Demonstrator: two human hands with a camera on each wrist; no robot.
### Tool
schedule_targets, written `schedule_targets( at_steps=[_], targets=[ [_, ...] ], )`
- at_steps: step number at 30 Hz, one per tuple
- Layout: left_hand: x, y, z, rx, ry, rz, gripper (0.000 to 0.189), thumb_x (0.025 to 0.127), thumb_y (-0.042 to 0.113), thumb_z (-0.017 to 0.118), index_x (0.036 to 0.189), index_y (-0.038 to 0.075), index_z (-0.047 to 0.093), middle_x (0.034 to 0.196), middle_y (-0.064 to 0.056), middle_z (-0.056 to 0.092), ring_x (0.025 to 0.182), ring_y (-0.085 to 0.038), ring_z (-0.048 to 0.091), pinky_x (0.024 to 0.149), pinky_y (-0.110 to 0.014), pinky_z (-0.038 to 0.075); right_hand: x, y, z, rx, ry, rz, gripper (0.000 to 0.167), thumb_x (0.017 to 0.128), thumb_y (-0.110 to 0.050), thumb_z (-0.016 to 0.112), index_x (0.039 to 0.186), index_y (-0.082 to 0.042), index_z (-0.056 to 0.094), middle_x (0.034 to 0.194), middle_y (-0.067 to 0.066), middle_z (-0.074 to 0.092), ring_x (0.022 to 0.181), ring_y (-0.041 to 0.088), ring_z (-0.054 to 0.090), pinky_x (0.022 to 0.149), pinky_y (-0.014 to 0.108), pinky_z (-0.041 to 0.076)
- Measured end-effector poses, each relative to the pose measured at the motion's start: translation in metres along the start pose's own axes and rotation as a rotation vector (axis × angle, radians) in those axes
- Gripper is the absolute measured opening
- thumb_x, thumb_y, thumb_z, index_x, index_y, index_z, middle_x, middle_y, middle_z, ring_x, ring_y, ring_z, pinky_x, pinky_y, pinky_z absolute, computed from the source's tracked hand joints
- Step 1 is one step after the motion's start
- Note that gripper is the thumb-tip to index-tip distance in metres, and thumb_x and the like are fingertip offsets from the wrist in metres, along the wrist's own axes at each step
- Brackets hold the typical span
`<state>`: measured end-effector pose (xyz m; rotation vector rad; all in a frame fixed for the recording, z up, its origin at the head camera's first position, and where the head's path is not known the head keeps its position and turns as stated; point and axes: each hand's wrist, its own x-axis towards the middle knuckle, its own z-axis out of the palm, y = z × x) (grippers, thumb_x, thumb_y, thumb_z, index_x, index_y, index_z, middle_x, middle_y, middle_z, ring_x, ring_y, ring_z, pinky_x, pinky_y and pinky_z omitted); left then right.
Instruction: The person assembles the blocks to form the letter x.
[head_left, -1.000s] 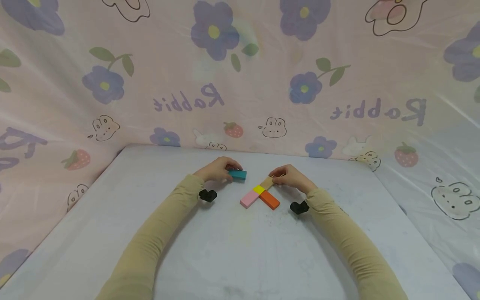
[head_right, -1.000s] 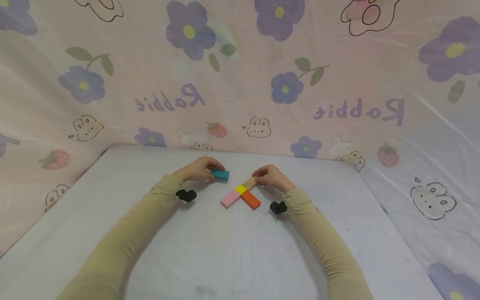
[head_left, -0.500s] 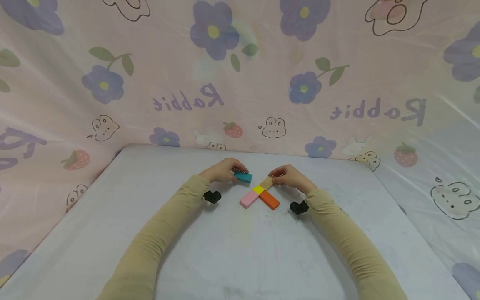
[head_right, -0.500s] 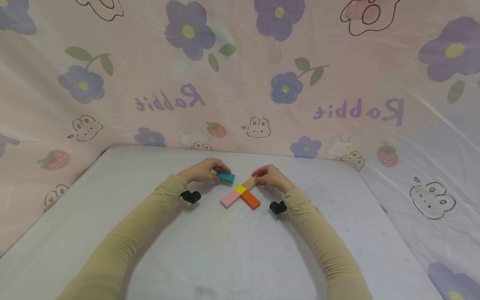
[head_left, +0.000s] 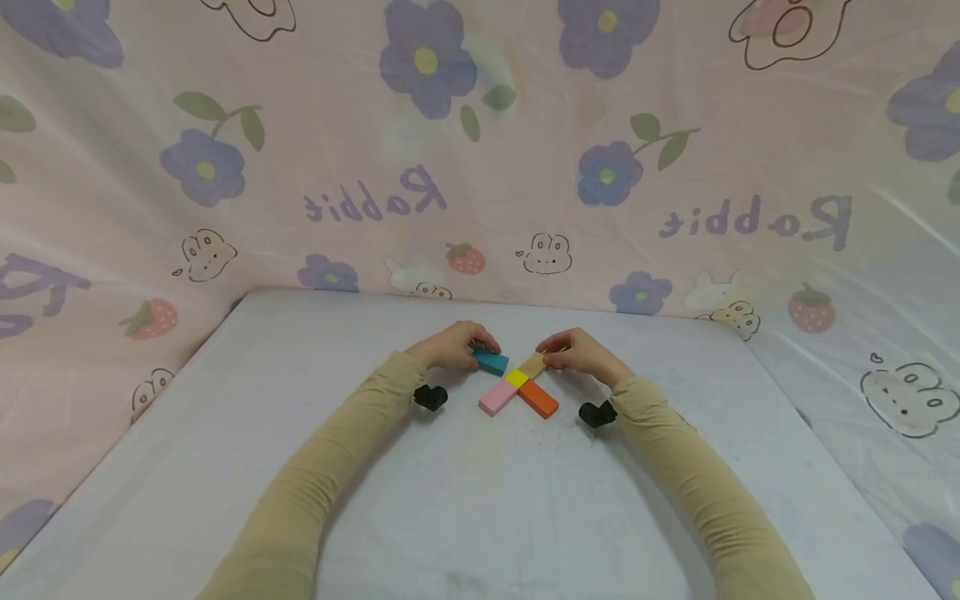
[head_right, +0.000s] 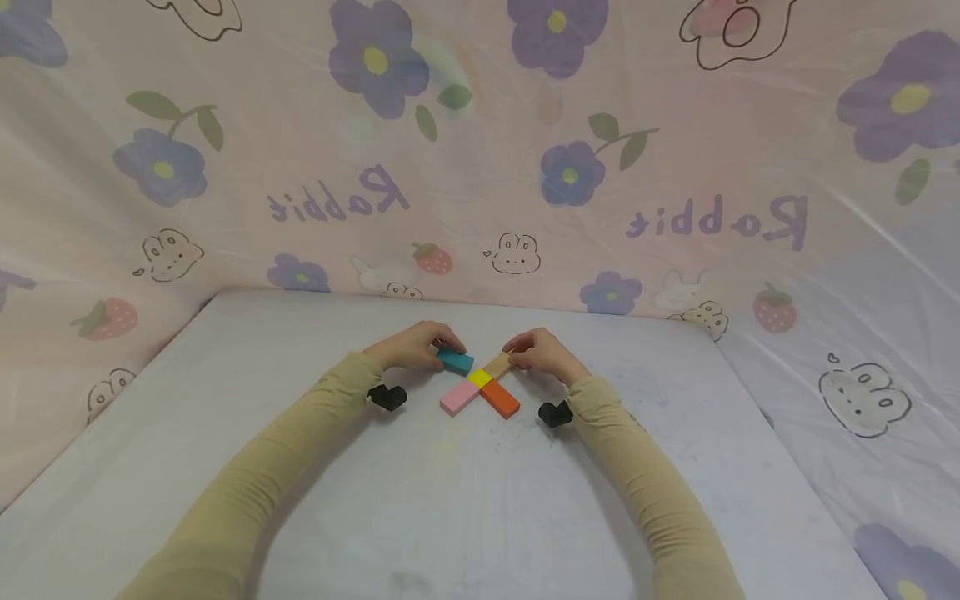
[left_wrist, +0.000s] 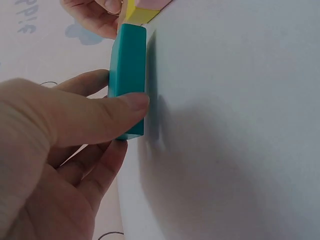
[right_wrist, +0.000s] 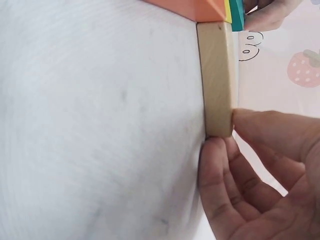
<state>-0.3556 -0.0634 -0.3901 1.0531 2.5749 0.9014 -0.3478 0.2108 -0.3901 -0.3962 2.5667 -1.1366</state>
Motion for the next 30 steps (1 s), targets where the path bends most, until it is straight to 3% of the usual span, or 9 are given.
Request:
schedule_targets(
  at_steps=[16,23,30],
  targets=[
    [0.0036,-0.0033,0.0067,-0.032,-0.012,-0.029,0.038,0.081,-0.008,0.071,0.115,0.009,0.069,0.113,-0.001,0.063,0.106,-0.018,0.053,0.096,-0.031,0.044,0.0007,0.0017,0.0002,-0.016,-0.004,-0.005,0.027,0.092,-0.012,0.062,0.118,-0.003,0.066,0.104,0.010,0.064,0.085,0.020,0.055,0.075,0.027,0.048],
    [0.0046,-0.0047,0.0076,-0.045,-0.015,-0.017,0.038,0.081,-0.010,0.070,0.114,0.008,0.069,0.113,-0.002,0.064,0.107,-0.018,0.054,0.096,-0.030,0.044,-0.0018,0.0014,-0.0017,-0.005,-0.025,-0.060,0.025,0.092,-0.013,0.062,0.114,-0.004,0.068,0.101,0.009,0.064,0.083,0.019,0.055,0.072,0.026,0.048],
    [0.0057,-0.0040,0.0099,-0.053,-0.018,-0.022,0.038,0.081,-0.011,0.068,0.115,0.008,0.069,0.115,-0.003,0.063,0.108,-0.018,0.054,0.097,-0.031,0.044,-0.0027,-0.0047,-0.0008,0.005,-0.032,-0.014,0.030,0.093,-0.009,0.060,0.120,0.004,0.062,0.110,0.019,0.062,0.089,0.025,0.055,0.079,0.033,0.049]
  ],
)
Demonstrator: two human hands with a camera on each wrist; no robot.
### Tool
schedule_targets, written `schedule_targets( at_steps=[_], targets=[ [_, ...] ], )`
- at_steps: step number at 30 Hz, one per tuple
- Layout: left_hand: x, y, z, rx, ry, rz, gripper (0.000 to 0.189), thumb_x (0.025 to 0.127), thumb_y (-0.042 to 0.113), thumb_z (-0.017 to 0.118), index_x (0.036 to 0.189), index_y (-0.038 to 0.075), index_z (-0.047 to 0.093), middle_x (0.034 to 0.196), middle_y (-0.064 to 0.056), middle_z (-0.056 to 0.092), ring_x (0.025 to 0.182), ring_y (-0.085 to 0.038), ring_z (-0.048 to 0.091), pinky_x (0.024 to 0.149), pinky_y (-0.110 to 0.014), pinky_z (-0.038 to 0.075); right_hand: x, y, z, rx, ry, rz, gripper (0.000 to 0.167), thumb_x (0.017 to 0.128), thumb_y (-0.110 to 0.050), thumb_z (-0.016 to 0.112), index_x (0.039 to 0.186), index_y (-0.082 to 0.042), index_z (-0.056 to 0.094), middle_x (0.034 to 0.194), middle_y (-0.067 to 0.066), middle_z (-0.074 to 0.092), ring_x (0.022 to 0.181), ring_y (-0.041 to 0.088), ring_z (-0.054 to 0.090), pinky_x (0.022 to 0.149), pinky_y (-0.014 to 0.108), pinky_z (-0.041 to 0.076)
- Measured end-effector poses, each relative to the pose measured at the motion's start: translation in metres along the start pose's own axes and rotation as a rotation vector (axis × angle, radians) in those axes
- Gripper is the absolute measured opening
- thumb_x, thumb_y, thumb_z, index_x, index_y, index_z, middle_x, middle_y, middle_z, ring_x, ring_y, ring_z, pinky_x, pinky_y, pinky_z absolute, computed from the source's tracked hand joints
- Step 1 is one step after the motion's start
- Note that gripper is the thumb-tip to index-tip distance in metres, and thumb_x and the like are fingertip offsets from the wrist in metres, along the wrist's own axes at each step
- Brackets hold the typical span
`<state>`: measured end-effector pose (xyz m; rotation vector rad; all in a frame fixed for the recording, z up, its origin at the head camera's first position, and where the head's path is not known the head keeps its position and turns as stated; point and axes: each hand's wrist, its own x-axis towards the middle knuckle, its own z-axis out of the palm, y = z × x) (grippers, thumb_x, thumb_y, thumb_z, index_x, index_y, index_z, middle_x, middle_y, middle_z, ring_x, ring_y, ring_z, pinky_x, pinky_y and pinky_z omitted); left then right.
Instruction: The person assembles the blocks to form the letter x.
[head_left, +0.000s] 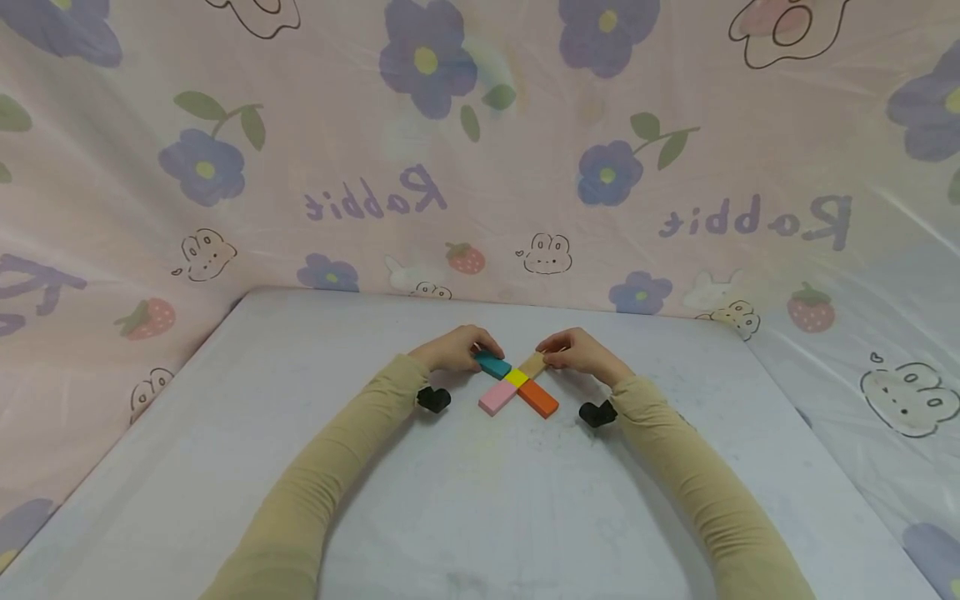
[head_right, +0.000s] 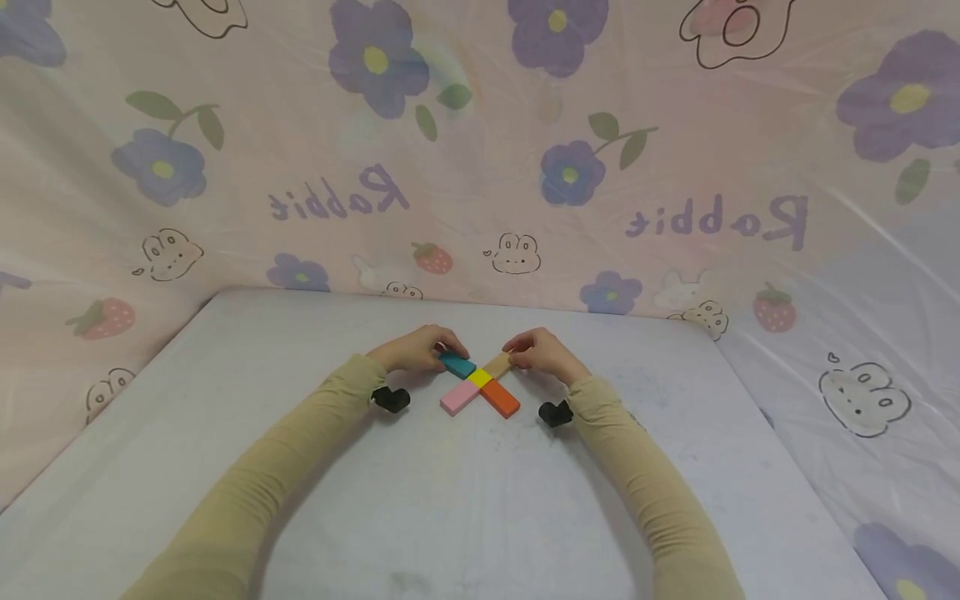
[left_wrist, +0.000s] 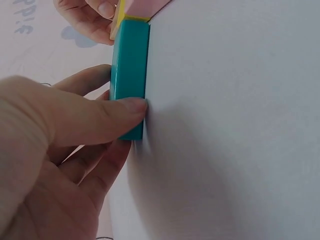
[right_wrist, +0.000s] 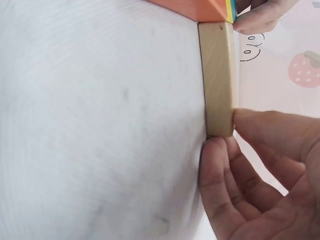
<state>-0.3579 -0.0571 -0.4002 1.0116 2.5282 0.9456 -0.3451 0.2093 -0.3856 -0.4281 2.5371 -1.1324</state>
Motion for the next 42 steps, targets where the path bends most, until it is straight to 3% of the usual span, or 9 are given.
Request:
schedule_targets(
  at_steps=[8,15,19,25,31,42],
  targets=[
    [0.000,-0.001,0.000,-0.036,0.006,-0.012,0.037,0.083,-0.010,0.066,0.116,0.009,0.069,0.115,-0.001,0.064,0.107,-0.016,0.053,0.097,-0.029,0.043,0.002,0.003,0.001,-0.032,0.024,-0.004,0.028,0.093,-0.011,0.061,0.118,-0.001,0.065,0.106,0.012,0.064,0.086,0.020,0.055,0.075,0.027,0.048],
    [-0.002,-0.008,0.000,-0.139,0.041,-0.013,0.037,0.084,-0.002,0.069,0.121,0.002,0.065,0.119,-0.006,0.064,0.109,-0.019,0.056,0.095,-0.028,0.045,0.004,0.005,0.002,-0.032,0.037,0.005,0.027,0.092,-0.012,0.062,0.118,-0.003,0.066,0.105,0.010,0.064,0.086,0.020,0.055,0.075,0.027,0.048],
    [-0.007,-0.009,-0.002,-0.174,0.136,-0.060,0.035,0.086,0.008,0.071,0.119,0.000,0.064,0.116,-0.011,0.065,0.105,-0.021,0.060,0.089,-0.028,0.049,0.004,0.006,0.002,-0.026,0.035,0.004,0.027,0.093,-0.012,0.062,0.118,-0.003,0.066,0.106,0.010,0.064,0.086,0.020,0.055,0.075,0.027,0.048],
    [-0.014,-0.006,-0.001,-0.177,0.270,-0.178,0.025,0.084,0.011,0.075,0.105,0.000,0.069,0.094,-0.007,0.069,0.081,-0.017,0.062,0.069,-0.026,0.052,0.003,0.005,0.002,-0.022,0.037,-0.002,0.027,0.092,-0.012,0.062,0.117,-0.002,0.066,0.105,0.010,0.064,0.086,0.019,0.055,0.075,0.026,0.048],
    [-0.018,-0.001,0.004,-0.261,0.318,-0.264,0.017,0.082,0.009,0.076,0.097,0.001,0.072,0.086,-0.007,0.069,0.070,-0.018,0.063,0.065,-0.025,0.054,0.002,0.005,0.002,-0.018,0.036,-0.004,0.027,0.092,-0.012,0.062,0.117,-0.002,0.066,0.105,0.010,0.065,0.085,0.019,0.056,0.075,0.027,0.048],
    [-0.015,0.000,0.007,-0.295,0.329,-0.299,0.017,0.082,0.011,0.076,0.097,0.004,0.074,0.088,-0.005,0.069,0.069,-0.014,0.060,0.065,-0.022,0.052,0.001,0.005,0.002,-0.013,0.036,0.007,0.027,0.092,-0.012,0.063,0.117,-0.003,0.066,0.105,0.010,0.065,0.084,0.019,0.055,0.074,0.028,0.048]
  ],
)
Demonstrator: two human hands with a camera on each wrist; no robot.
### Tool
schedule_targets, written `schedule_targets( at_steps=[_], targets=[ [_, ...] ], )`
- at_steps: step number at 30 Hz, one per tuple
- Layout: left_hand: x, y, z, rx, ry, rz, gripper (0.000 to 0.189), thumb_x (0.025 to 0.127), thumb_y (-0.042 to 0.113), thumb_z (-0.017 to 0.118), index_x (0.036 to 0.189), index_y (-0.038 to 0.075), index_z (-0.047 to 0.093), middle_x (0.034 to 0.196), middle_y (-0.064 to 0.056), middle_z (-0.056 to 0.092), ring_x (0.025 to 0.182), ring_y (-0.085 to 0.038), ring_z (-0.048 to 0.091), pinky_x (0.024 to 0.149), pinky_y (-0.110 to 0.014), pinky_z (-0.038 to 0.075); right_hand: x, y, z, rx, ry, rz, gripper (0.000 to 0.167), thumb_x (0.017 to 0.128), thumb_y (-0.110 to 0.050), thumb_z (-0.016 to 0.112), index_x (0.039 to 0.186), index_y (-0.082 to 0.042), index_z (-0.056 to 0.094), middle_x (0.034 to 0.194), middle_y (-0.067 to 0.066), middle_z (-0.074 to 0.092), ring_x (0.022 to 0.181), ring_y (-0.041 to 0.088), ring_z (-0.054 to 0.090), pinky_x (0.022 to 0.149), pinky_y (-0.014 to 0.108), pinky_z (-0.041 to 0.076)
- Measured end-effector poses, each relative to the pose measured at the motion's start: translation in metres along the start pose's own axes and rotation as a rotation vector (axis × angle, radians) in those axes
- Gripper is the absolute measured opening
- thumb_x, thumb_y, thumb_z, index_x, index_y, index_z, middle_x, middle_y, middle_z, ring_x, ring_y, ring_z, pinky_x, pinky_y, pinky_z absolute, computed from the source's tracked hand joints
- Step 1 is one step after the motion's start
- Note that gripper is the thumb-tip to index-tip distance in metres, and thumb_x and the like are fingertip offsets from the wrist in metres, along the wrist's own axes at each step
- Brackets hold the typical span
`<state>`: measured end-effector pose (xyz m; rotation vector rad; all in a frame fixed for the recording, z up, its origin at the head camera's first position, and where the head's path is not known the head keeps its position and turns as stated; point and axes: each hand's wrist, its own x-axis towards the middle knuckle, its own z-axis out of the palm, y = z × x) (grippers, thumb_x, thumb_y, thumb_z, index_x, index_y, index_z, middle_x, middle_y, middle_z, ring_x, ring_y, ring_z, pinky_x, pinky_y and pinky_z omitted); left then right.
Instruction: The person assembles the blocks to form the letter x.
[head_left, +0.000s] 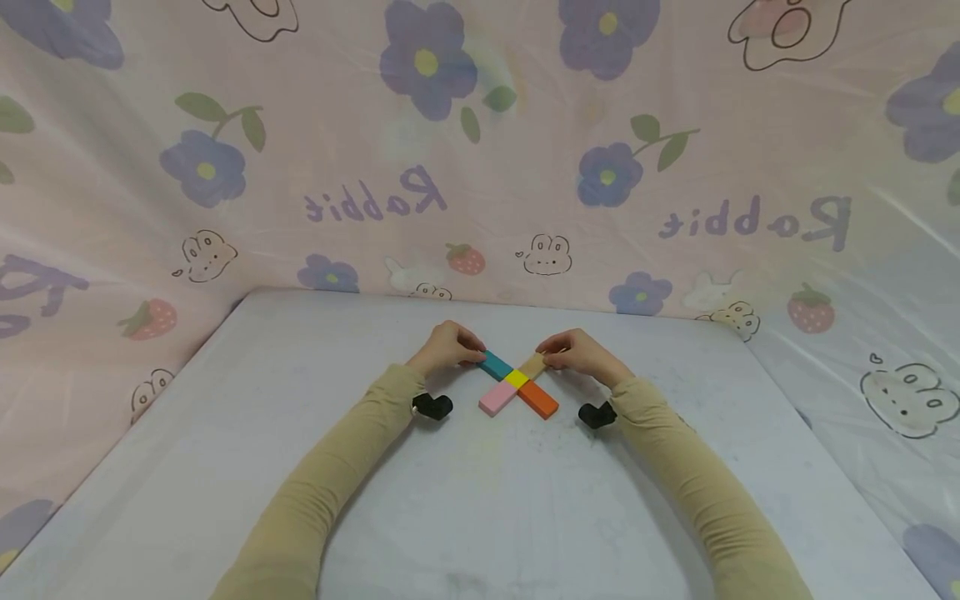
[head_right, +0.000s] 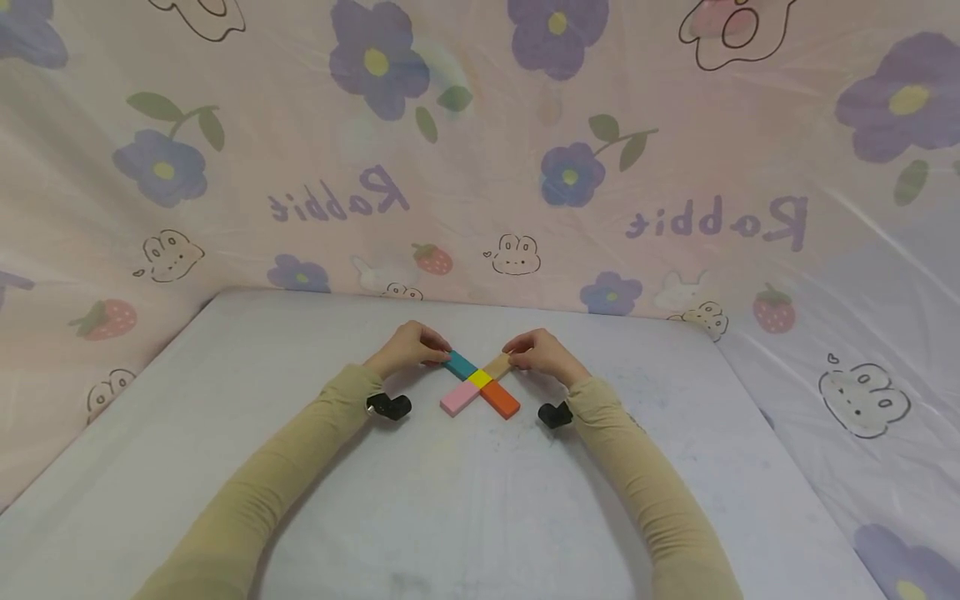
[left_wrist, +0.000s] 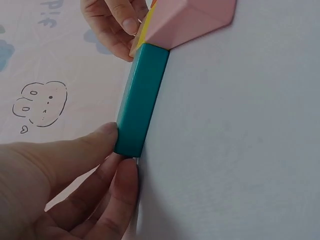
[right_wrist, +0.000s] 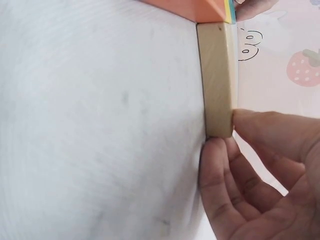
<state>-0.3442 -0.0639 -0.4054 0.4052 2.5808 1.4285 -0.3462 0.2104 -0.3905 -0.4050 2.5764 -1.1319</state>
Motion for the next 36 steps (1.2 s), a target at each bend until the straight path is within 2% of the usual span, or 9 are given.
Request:
schedule_targets(
  at_steps=[12,22,30,36],
  targets=[
    [0.0030,-0.0013,0.0047,-0.023,-0.005,-0.035,0.016,0.083,0.008,0.074,0.098,0.003,0.074,0.091,-0.006,0.068,0.072,-0.015,0.061,0.066,-0.023,0.052,-0.0010,0.0032,0.0003,0.042,-0.001,0.020,0.027,0.091,-0.012,0.064,0.116,-0.004,0.067,0.105,0.009,0.065,0.085,0.020,0.055,0.075,0.028,0.048],
    [0.0018,0.0009,0.0045,-0.026,0.000,-0.033,0.016,0.086,0.012,0.072,0.099,0.003,0.074,0.092,-0.006,0.068,0.074,-0.016,0.062,0.067,-0.024,0.053,0.0009,0.0047,0.0004,0.040,0.003,0.003,0.027,0.091,-0.012,0.064,0.116,-0.003,0.067,0.104,0.009,0.066,0.084,0.019,0.056,0.075,0.028,0.049],
    [-0.0002,0.0039,0.0047,-0.030,0.002,-0.042,0.016,0.086,0.008,0.071,0.101,0.004,0.073,0.094,-0.006,0.067,0.075,-0.017,0.061,0.069,-0.025,0.053,0.0027,0.0056,0.0000,0.044,0.003,0.001,0.027,0.091,-0.012,0.064,0.116,-0.003,0.067,0.104,0.009,0.066,0.085,0.018,0.057,0.076,0.028,0.049],
    [0.0010,0.0013,0.0035,-0.024,0.011,-0.030,0.019,0.088,0.016,0.070,0.102,0.003,0.073,0.092,-0.006,0.068,0.074,-0.017,0.061,0.068,-0.025,0.053,0.0017,0.0046,-0.0011,0.058,0.010,0.015,0.027,0.091,-0.013,0.064,0.116,-0.002,0.067,0.105,0.010,0.066,0.086,0.018,0.059,0.077,0.028,0.050]
  ],
)
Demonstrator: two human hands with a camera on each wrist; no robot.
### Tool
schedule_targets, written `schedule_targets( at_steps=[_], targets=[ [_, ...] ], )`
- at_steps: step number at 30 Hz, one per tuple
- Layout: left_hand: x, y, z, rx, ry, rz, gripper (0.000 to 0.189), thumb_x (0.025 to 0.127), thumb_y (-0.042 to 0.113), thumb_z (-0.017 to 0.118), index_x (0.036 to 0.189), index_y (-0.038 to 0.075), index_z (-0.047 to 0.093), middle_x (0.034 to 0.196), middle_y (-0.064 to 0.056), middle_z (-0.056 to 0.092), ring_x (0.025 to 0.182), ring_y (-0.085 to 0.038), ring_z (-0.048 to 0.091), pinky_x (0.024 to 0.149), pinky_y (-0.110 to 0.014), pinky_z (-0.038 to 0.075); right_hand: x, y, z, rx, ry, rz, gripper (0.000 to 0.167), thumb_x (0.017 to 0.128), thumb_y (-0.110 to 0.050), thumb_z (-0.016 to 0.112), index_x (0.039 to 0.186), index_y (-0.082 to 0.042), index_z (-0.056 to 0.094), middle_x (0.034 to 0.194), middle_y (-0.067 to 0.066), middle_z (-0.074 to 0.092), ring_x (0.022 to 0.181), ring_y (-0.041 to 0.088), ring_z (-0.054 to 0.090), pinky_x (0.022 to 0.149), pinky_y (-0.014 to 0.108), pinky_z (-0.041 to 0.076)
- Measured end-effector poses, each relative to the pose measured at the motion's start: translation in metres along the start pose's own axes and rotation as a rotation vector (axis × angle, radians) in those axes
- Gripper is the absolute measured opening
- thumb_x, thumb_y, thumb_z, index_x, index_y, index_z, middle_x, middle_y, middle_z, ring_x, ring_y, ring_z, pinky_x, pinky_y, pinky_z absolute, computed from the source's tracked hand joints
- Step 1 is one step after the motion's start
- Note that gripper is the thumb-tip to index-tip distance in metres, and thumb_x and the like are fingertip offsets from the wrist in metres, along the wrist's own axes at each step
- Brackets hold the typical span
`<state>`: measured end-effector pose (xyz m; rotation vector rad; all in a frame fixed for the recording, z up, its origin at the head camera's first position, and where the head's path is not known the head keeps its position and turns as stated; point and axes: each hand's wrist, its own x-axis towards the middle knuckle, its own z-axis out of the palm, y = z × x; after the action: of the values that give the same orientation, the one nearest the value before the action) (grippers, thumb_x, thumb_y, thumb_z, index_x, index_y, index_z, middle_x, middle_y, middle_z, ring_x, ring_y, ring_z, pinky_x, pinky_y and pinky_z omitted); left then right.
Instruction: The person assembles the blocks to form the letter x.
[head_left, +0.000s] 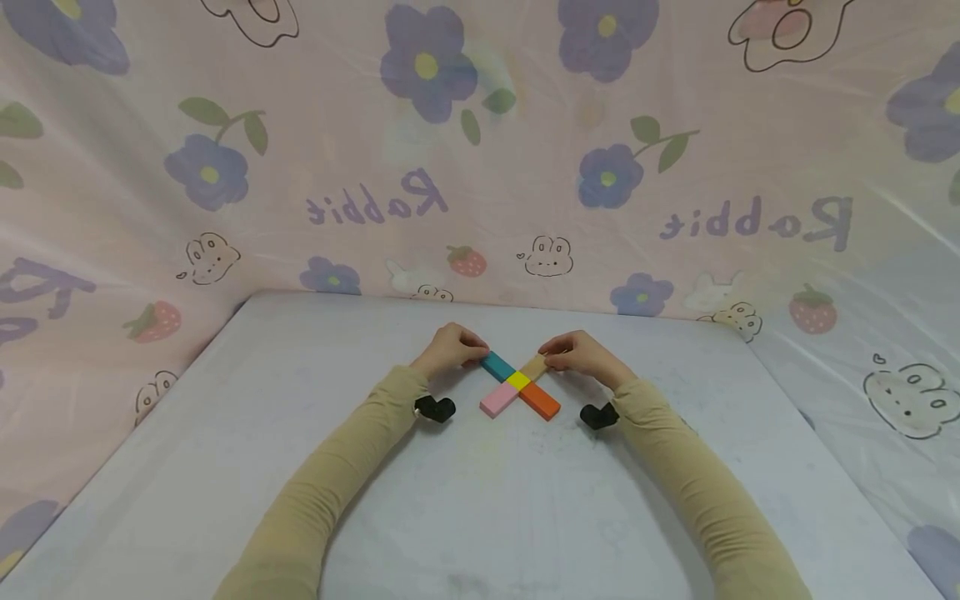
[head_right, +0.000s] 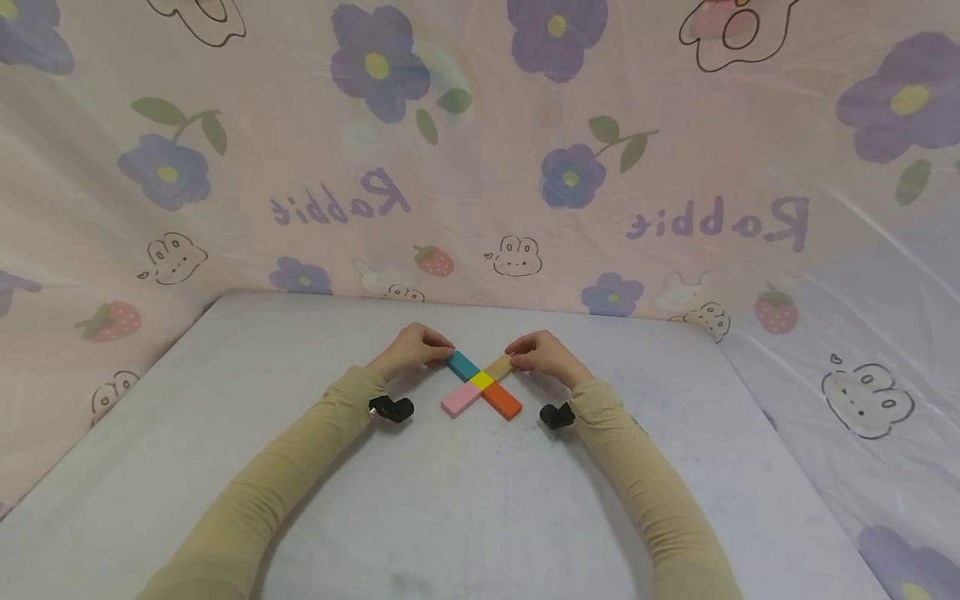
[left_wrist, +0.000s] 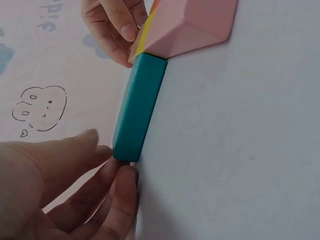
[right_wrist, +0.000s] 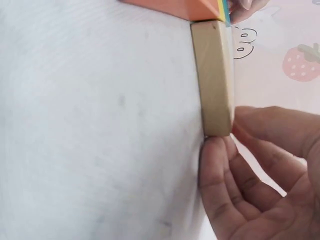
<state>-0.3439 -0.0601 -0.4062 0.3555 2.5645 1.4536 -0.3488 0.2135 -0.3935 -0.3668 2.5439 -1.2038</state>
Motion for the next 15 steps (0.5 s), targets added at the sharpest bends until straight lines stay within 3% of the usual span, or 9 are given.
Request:
schedule_targets(
  at_steps=[5,10,15],
  targets=[
    [0.001,-0.004,-0.007,-0.075,-0.029,-0.017,0.026,0.092,0.019,0.065,0.109,0.000,0.069,0.094,-0.009,0.069,0.080,-0.019,0.065,0.073,-0.027,0.054,-0.003,-0.002,-0.005,0.070,0.010,0.020,0.031,0.093,-0.014,0.062,0.117,0.004,0.063,0.105,0.015,0.067,0.087,0.021,0.063,0.080,0.032,0.053],
    [-0.003,-0.005,-0.024,-0.141,-0.064,-0.023,0.030,0.095,0.020,0.061,0.115,-0.003,0.066,0.101,-0.013,0.069,0.090,-0.023,0.066,0.081,-0.032,0.053,-0.007,0.000,-0.016,0.147,-0.022,-0.002,0.036,0.096,-0.013,0.058,0.124,0.010,0.056,0.112,0.023,0.064,0.098,0.031,0.063,0.086,0.040,0.052],
    [-0.014,-0.012,-0.048,-0.153,-0.088,-0.015,0.035,0.095,0.022,0.061,0.120,-0.003,0.062,0.110,-0.017,0.066,0.099,-0.027,0.065,0.087,-0.036,0.051,-0.019,0.001,-0.032,0.099,-0.046,-0.023,0.040,0.097,-0.015,0.057,0.128,0.010,0.052,0.121,0.026,0.059,0.105,0.037,0.058,0.090,0.043,0.049]
  ],
)
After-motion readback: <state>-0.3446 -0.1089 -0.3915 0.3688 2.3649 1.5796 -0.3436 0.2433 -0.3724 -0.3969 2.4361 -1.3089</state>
